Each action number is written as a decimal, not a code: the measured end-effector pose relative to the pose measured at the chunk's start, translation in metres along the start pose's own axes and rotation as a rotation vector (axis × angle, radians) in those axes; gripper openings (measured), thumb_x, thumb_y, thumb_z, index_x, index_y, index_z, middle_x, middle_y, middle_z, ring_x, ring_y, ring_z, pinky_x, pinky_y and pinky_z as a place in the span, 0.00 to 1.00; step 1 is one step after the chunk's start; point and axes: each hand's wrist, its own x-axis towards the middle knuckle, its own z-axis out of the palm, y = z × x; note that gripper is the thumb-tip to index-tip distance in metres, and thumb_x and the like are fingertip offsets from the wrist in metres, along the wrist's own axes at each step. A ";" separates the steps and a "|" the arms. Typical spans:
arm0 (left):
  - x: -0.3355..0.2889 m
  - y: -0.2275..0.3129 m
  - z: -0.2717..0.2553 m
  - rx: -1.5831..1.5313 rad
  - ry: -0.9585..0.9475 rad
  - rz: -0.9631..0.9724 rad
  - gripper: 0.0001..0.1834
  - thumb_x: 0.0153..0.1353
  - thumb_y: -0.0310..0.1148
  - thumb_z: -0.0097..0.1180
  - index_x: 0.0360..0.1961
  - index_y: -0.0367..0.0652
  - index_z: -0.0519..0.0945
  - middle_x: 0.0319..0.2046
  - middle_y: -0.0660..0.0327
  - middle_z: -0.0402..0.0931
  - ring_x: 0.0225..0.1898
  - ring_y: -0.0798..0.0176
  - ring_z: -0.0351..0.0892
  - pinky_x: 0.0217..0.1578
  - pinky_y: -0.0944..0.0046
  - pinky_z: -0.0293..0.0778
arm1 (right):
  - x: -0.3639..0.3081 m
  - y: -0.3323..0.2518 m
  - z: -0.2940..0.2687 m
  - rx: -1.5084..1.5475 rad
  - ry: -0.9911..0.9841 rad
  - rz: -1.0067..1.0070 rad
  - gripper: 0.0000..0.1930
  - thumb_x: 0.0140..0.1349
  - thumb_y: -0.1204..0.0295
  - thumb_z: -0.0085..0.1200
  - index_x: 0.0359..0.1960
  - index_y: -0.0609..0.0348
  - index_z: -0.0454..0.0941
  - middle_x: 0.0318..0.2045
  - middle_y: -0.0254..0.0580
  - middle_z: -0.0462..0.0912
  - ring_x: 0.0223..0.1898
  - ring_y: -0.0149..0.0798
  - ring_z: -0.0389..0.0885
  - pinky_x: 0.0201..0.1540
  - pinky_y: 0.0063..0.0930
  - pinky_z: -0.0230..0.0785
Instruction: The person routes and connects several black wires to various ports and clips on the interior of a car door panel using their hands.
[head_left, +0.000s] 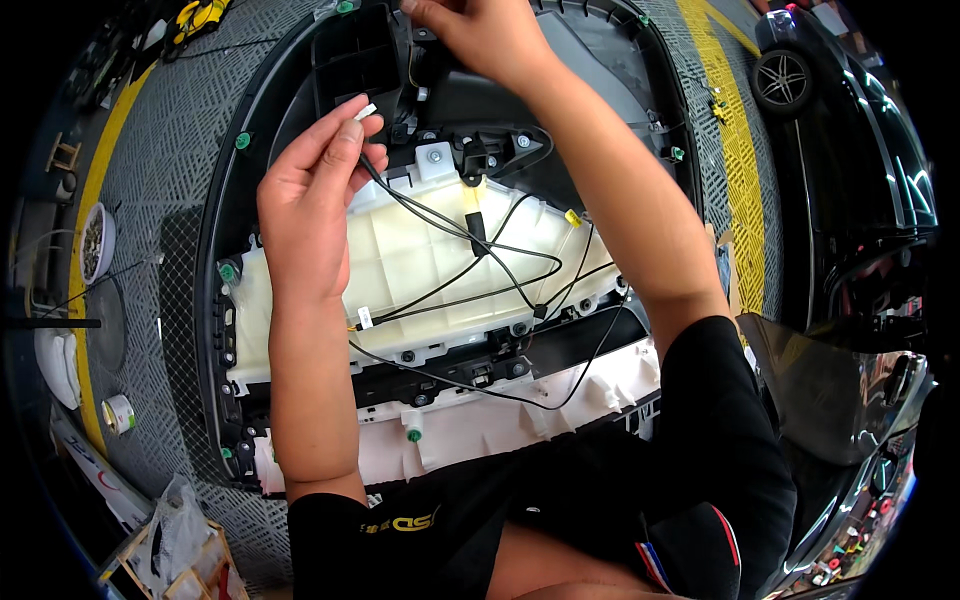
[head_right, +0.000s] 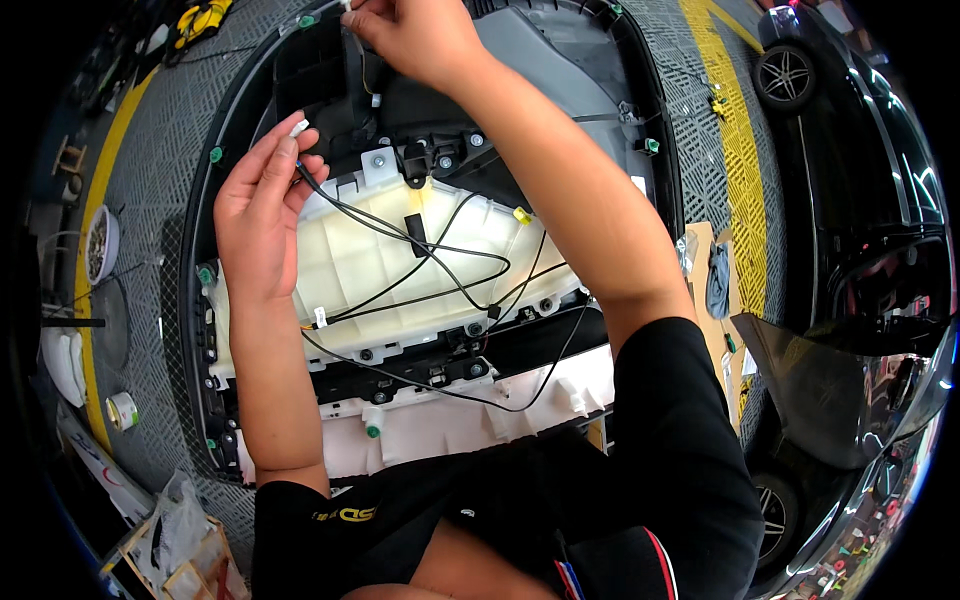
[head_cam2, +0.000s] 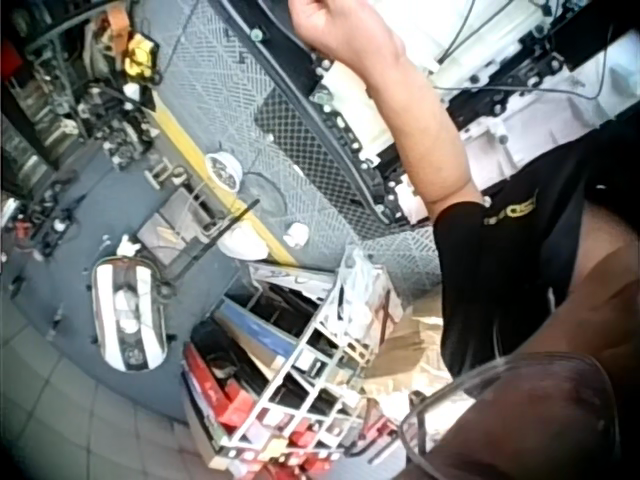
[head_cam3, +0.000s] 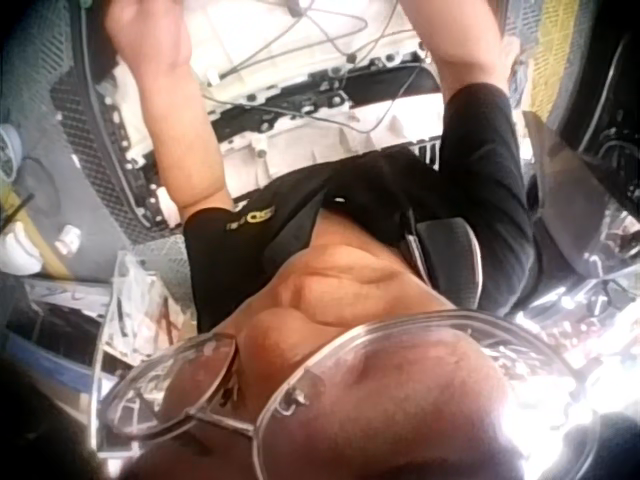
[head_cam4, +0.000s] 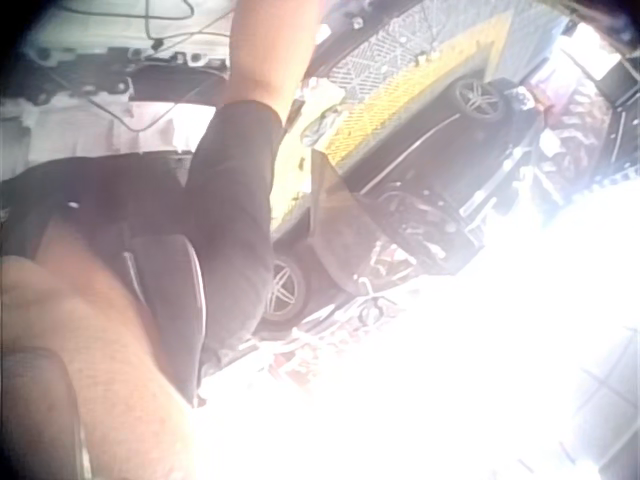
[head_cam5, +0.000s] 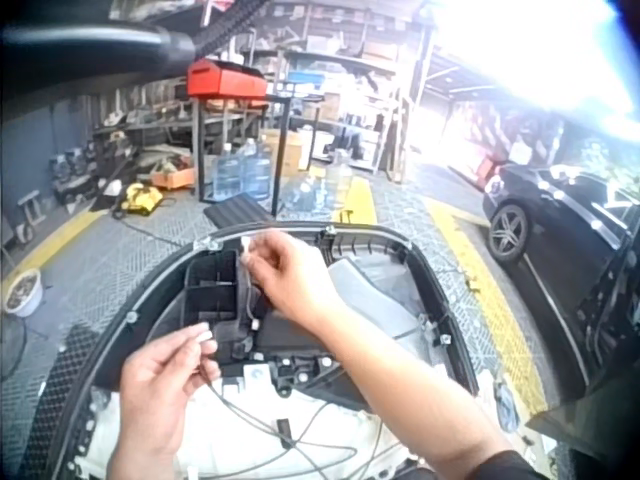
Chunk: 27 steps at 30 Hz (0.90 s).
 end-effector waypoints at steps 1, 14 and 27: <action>0.000 -0.001 -0.002 -0.005 -0.003 0.002 0.18 0.78 0.31 0.59 0.64 0.37 0.83 0.53 0.55 0.86 0.45 0.69 0.84 0.54 0.63 0.83 | -0.015 -0.013 -0.004 0.049 -0.030 0.027 0.11 0.69 0.70 0.67 0.49 0.63 0.86 0.35 0.45 0.91 0.39 0.37 0.91 0.47 0.31 0.81; 0.002 -0.012 -0.002 0.023 -0.069 0.058 0.16 0.73 0.25 0.65 0.60 0.35 0.86 0.50 0.58 0.88 0.44 0.69 0.85 0.52 0.65 0.82 | -0.082 -0.007 -0.012 0.188 -0.217 -0.229 0.11 0.73 0.73 0.64 0.54 0.59 0.89 0.44 0.37 0.89 0.45 0.31 0.87 0.50 0.26 0.79; 0.000 -0.009 0.011 0.184 0.035 0.060 0.14 0.74 0.28 0.65 0.56 0.33 0.88 0.42 0.59 0.89 0.38 0.72 0.83 0.42 0.70 0.79 | -0.082 0.005 0.000 0.250 -0.177 -0.266 0.06 0.67 0.68 0.70 0.42 0.52 0.91 0.37 0.35 0.90 0.41 0.39 0.85 0.45 0.33 0.77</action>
